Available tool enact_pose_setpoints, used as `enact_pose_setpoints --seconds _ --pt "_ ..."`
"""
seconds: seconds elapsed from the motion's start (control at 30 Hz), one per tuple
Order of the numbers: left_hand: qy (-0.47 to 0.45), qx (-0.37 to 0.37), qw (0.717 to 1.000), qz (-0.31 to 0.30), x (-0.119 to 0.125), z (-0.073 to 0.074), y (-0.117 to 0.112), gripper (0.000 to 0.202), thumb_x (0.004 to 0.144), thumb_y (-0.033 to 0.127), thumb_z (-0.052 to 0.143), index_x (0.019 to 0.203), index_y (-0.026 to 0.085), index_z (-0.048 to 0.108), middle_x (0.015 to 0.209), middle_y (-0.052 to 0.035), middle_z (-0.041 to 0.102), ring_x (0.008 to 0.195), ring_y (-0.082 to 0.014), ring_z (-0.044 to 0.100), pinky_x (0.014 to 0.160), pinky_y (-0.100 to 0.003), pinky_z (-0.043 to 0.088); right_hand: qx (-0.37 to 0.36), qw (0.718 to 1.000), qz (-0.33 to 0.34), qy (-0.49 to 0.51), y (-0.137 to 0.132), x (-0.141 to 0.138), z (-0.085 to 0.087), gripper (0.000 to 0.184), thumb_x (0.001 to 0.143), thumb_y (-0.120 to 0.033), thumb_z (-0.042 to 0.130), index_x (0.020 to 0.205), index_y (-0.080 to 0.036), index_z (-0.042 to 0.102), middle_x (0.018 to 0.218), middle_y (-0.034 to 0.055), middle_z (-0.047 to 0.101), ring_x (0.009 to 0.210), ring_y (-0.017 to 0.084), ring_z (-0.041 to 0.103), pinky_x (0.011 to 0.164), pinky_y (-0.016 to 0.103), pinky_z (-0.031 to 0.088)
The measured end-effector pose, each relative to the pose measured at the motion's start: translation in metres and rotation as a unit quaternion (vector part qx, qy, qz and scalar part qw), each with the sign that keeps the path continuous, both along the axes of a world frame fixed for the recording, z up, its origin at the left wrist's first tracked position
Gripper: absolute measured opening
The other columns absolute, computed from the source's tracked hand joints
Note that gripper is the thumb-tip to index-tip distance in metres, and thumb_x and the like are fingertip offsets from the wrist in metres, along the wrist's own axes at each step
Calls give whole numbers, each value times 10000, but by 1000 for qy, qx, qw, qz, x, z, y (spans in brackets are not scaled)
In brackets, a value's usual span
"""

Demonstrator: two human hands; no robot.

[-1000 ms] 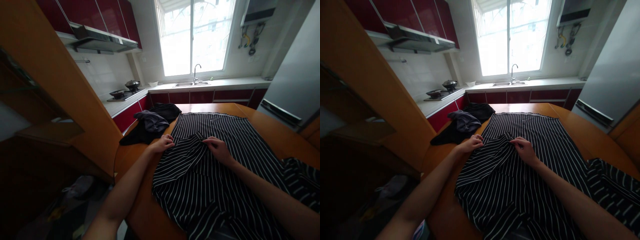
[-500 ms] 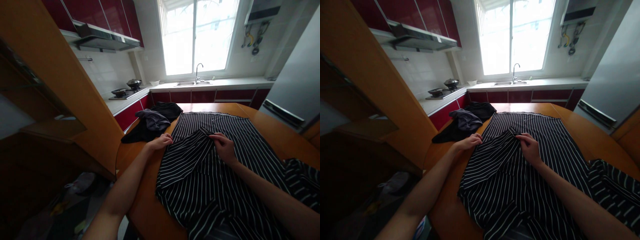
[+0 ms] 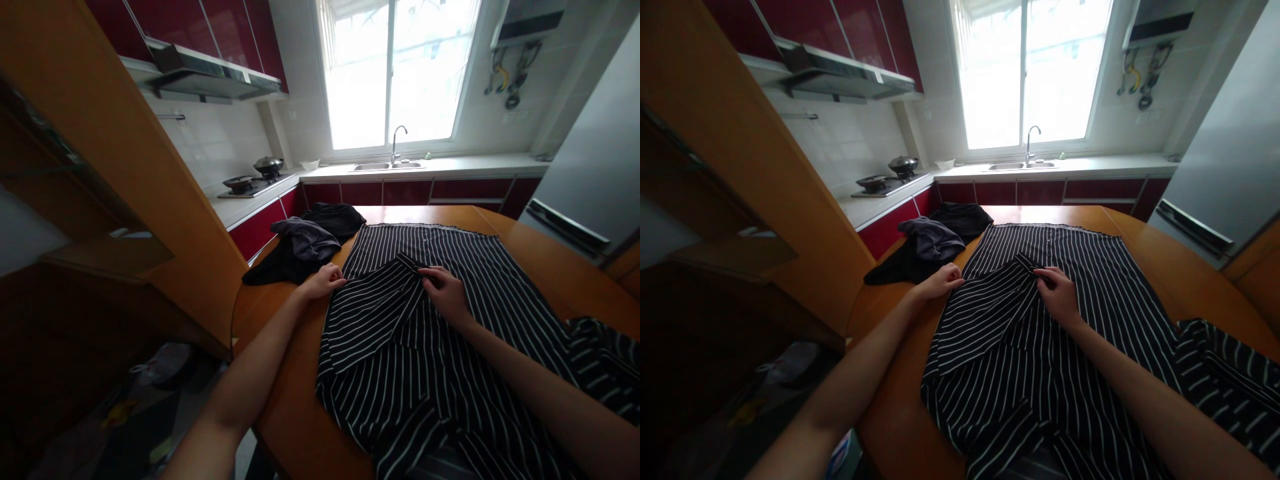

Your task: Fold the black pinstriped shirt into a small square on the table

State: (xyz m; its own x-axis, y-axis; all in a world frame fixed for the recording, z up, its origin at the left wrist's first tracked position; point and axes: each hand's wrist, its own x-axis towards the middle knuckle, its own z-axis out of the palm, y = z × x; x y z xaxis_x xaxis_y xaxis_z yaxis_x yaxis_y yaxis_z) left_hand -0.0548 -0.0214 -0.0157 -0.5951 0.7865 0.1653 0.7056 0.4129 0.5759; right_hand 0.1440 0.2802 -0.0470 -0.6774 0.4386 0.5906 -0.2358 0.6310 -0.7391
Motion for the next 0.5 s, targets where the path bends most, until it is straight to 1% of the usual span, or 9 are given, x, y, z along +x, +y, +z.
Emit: enact_pose_setpoints --seconds 0.07,0.13,0.17,0.2,0.27,0.33,0.37,0.43,0.5 --pt "35 0 999 32 5 6 2 296 856 460 643 899 168 670 950 -68 582 919 -224 564 900 -373 468 10 1000 -1 -23 3 -3 -4 244 830 -279 572 968 -191 754 1042 93 700 955 242 653 891 425 516" --pt "59 0 997 47 15 18 4 243 870 402 635 948 176 680 976 -73 597 970 -238 572 929 -377 453 16 999 -3 -42 5 -5 -7 243 813 -260 562 949 -191 751 1014 87 709 933 239 658 897 428 512" --pt "62 -4 997 42 23 27 5 228 880 389 625 954 181 681 975 -69 600 958 -232 579 911 -363 458 18 999 -4 -49 5 -5 -8 244 806 -252 557 942 -190 750 1005 85 712 926 238 659 896 426 512" --pt "58 -15 998 27 33 36 6 216 887 384 620 947 185 679 962 -62 600 925 -220 586 873 -343 467 21 998 -7 -54 5 -5 -9 245 801 -246 553 938 -188 748 997 84 714 921 237 660 893 422 512" --pt "44 -59 997 -35 61 55 4 199 883 388 639 921 195 670 937 -46 600 856 -198 587 781 -306 470 27 998 -15 -62 4 -5 -9 247 795 -242 548 936 -184 743 987 85 717 911 237 662 883 417 515" --pt "39 -127 984 -115 96 71 -3 204 841 397 710 912 214 659 944 -36 605 856 -198 580 737 -291 454 34 997 -23 -69 4 -4 -10 247 800 -250 547 942 -184 738 984 86 720 904 239 667 880 420 517" --pt "43 -160 975 -150 114 77 -9 236 809 403 753 929 225 653 967 -34 609 881 -207 578 741 -293 450 38 996 -26 -73 3 -4 -10 246 805 -258 548 947 -187 736 985 86 723 906 241 669 882 423 517" --pt "67 -211 957 -187 149 83 -21 297 768 384 802 961 238 630 1007 -34 611 928 -224 576 787 -311 446 45 995 -31 -81 4 -5 -12 244 819 -276 552 959 -190 732 1000 91 727 922 249 673 888 429 516" --pt "109 -243 949 -166 176 82 -34 278 774 321 790 956 233 599 1029 -43 613 952 -237 574 821 -329 445 50 994 -36 -90 4 -6 -14 253 829 -289 554 979 -185 730 1020 99 731 939 258 677 889 434 517"
